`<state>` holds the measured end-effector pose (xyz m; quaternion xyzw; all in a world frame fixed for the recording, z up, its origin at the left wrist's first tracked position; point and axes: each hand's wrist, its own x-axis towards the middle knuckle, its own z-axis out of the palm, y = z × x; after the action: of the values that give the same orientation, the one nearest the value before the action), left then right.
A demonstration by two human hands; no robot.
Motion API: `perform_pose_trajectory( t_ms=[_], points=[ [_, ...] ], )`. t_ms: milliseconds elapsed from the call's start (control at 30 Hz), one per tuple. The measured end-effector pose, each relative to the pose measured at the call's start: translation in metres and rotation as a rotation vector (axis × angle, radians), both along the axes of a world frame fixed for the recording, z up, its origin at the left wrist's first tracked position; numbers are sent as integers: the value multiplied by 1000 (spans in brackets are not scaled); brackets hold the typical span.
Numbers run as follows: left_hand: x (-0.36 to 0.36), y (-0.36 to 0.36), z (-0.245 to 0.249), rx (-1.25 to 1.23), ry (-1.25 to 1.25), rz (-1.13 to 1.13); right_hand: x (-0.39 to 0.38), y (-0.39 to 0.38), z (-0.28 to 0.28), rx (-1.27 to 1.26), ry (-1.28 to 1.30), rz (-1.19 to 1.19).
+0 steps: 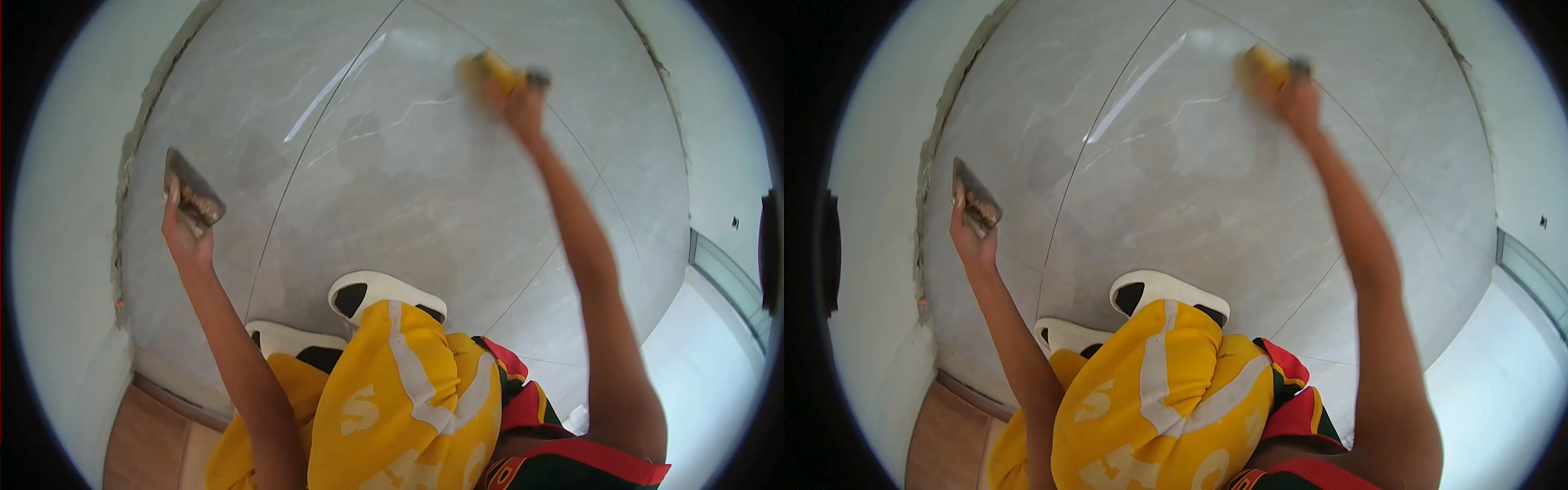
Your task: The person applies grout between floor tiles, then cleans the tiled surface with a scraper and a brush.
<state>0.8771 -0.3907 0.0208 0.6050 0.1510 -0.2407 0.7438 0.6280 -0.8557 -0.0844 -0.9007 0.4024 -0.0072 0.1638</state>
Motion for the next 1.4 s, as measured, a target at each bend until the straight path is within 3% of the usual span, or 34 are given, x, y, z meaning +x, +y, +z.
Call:
perform_pose_trajectory(
  t_ms=[33, 67, 133, 200, 267, 300, 367, 467, 533, 567, 600, 633, 700, 733, 800, 833, 900, 1000, 1033, 1067, 1100, 1133, 1233, 1333, 1400],
  points=[
    [-1, 4, -10, -126, 32, 36, 14, -58, 19, -417, -74, 151],
    [-1, 4, -15, -251, 68, 75, 28, -94, 47, -543, -74, 183],
    [-13, -11, -10, -222, 86, 58, 45, -106, 79, -547, -120, 163],
    [-30, -28, 2, -195, 117, 51, 59, -42, 92, -339, -280, 93],
    [-31, -25, -3, -259, 147, 7, 50, 71, 73, 165, -339, -19],
    [-29, -26, -5, -295, 151, -19, 34, 137, 47, 145, -361, 102],
    [-29, -29, -4, -349, 128, -35, -8, 256, 35, 492, -244, 366],
    [-26, -38, 3, -313, 84, -197, -34, 225, 34, 381, -315, 402],
    [-38, -38, 7, -326, 111, -262, -34, 94, 6, 72, -66, 10],
    [-45, -44, 9, -384, 144, -283, -27, 24, 36, 2, 151, -218],
    [-48, -53, 11, -450, 163, -302, -46, -39, 33, -470, -60, -115],
    [-52, -60, 11, -516, 215, -337, -62, -70, 62, -552, -97, -108],
    [-71, -70, 2, -651, 328, -368, -111, -79, 98, -187, -315, 15],
    [-82, -72, -6, -769, 398, -371, -143, -62, 109, 201, -167, -196],
    [-97, -81, -28, -1003, 527, -383, -227, -19, 82, 557, -167, -261],
    [-108, -86, -49, -1127, 582, -384, -263, 5, 67, 660, -59, -356],
    [-137, -99, -84, -1370, 692, -377, -302, 35, 60, 524, 230, -241],
    [-189, -136, -53, 210, 6, -297, -249, 93, 83, -307, 42, -80],
    [-203, -141, -51, 279, -30, -365, -213, 122, 99, 339, -108, -321],
    [-217, -145, -51, 343, -73, -437, -182, 157, 101, 797, -364, -340],
    [-227, -148, -50, 400, -120, -506, -144, 189, 121, 1087, -350, -231],
    [-233, -150, -46, 394, -160, -533, -112, 217, 135, 1103, -252, -186],
    [-228, -145, -58, 355, -312, -608, -100, 244, 107, 651, -164, 138],
    [-128, -116, -82, 417, -553, -681, -124, 272, 93, 217, 39, 291],
    [-54, -96, -64, 619, -755, -783, -153, 287, 67, 37, 146, 412]
  ],
)
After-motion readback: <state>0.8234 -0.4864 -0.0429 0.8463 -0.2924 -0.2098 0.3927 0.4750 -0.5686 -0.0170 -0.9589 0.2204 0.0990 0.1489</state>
